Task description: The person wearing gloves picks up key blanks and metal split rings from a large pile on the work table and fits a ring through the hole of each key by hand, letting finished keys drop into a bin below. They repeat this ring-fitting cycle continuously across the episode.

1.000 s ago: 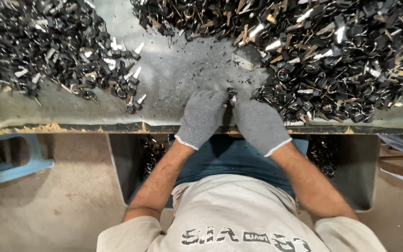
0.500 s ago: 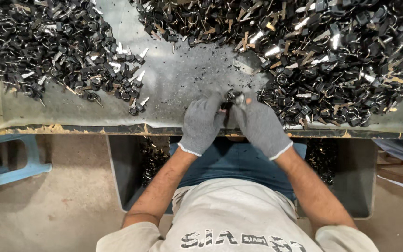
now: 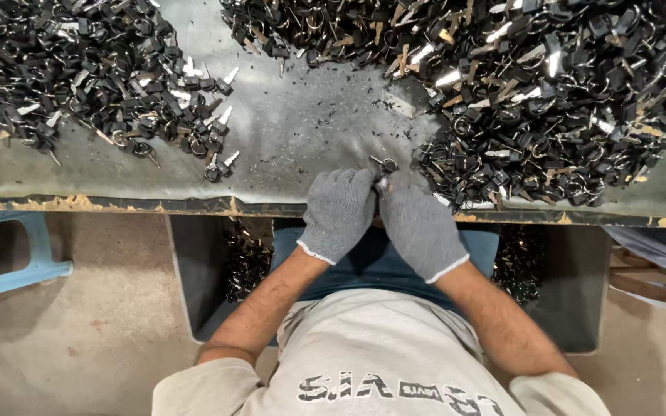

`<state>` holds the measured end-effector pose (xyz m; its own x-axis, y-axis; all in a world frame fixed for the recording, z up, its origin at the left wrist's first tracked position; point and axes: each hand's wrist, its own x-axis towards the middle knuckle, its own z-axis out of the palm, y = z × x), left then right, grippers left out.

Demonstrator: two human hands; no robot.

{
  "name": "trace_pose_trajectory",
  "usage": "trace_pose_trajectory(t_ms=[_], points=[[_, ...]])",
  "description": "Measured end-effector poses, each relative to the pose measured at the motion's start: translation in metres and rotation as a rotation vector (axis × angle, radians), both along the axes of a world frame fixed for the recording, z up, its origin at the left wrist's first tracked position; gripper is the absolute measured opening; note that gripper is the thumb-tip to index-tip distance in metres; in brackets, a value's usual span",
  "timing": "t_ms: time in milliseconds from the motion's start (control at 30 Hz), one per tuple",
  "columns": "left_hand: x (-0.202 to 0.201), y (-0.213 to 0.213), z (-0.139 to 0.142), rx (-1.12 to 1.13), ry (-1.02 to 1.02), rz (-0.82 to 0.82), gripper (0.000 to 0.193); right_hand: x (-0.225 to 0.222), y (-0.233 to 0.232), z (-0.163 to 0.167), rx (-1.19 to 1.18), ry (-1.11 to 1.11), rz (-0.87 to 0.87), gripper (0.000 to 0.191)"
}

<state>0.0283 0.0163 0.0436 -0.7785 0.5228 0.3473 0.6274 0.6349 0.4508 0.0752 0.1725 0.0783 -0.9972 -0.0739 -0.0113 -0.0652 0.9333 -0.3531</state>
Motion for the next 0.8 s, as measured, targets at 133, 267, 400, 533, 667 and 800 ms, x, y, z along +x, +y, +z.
trace_pose_trajectory(t_ms=[133, 267, 400, 533, 667, 800], points=[[-0.006, -0.008, 0.013, -0.203, -0.362, 0.023, 0.014, -0.006, 0.006, 0.006, -0.134, -0.254, 0.017, 0.025], [-0.028, -0.018, 0.015, -0.024, -0.238, 0.001, 0.031, 0.000, -0.004, 0.009, 0.039, -0.025, 0.007, 0.043], [-0.050, 0.003, 0.006, 0.198, -0.024, -0.140, 0.047, 0.000, -0.013, 0.006, 0.068, -0.051, 0.124, 0.023], [-0.059, 0.002, 0.005, 0.024, -0.293, -0.087, 0.043, -0.003, -0.003, 0.008, -0.084, -0.377, -0.145, 0.026], [-0.048, -0.015, 0.006, -0.090, -0.438, 0.043, 0.028, -0.002, 0.007, 0.011, -0.138, -0.290, -0.167, 0.031], [-0.037, -0.016, 0.000, 0.017, -0.111, -0.018, 0.035, -0.013, 0.006, 0.002, -0.228, -0.315, -0.106, 0.035]])
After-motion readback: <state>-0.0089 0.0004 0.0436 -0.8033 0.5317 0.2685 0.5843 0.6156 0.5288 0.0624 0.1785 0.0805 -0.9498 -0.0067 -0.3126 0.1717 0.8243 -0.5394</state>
